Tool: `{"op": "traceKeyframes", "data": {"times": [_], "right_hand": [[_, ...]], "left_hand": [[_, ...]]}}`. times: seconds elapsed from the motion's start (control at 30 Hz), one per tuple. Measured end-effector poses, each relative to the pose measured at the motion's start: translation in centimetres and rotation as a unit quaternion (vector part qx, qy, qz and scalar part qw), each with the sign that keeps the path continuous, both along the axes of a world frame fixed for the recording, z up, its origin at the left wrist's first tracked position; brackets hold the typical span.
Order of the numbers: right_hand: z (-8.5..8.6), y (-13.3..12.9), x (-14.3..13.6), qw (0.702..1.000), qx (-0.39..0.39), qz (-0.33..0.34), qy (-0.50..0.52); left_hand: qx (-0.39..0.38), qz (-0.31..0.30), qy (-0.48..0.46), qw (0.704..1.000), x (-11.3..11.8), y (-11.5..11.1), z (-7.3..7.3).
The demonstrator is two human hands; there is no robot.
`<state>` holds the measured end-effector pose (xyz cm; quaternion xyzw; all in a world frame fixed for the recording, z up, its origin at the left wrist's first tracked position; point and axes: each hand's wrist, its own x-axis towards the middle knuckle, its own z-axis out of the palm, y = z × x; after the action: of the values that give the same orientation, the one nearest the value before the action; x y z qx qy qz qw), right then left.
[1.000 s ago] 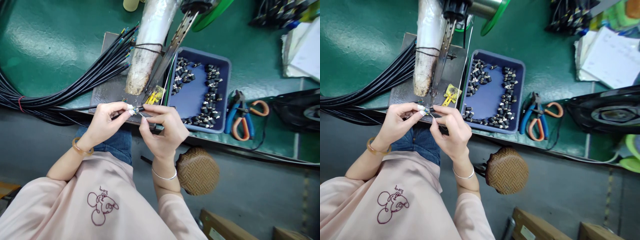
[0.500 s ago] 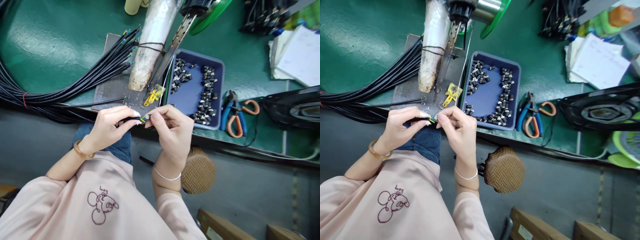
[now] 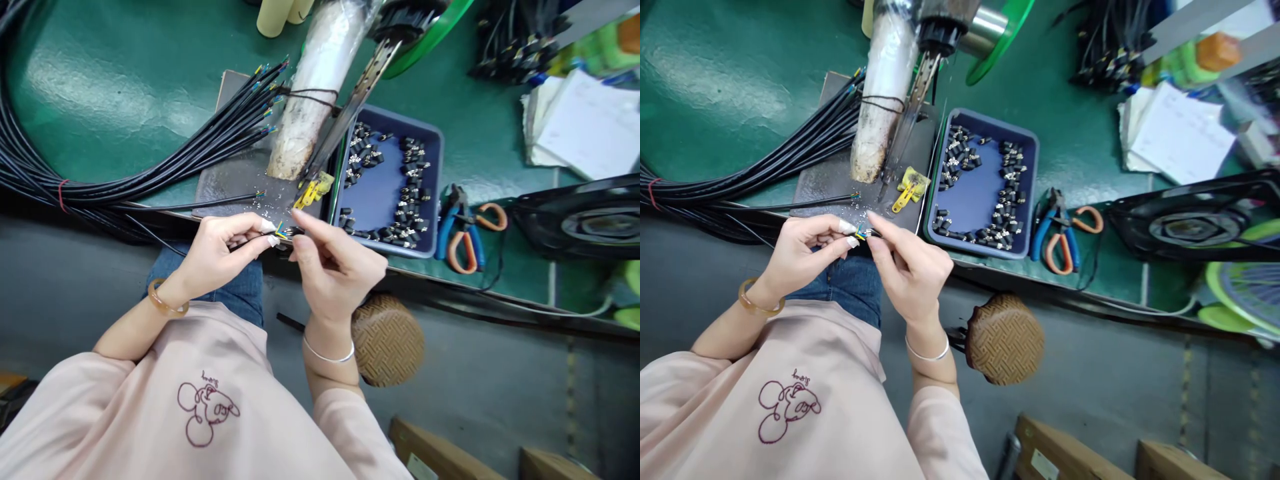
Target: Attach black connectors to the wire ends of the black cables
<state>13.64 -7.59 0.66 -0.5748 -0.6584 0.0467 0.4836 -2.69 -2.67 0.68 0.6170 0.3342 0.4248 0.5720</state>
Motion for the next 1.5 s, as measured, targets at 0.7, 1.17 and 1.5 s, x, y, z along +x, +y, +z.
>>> {"op": "traceKeyframes", "data": {"times": [0.7,1.17,1.5], "right_hand": [[-0.9,0.0,0.3,0.989,0.126,-0.058,0.044],[-1.4,1.1,0.2,0.997,0.08,-0.004,0.0],[-1.1,0.9,-0.3,0.996,-0.001,-0.018,0.087]], "left_hand": [[-0.05,0.036,-0.026,0.998,0.9,-0.2,-0.3],[-0.025,0.062,-0.041,0.997,2.6,0.4,-0.9],[-0.017,0.102,-0.045,0.994,3.3,1.4,-1.7]]}}
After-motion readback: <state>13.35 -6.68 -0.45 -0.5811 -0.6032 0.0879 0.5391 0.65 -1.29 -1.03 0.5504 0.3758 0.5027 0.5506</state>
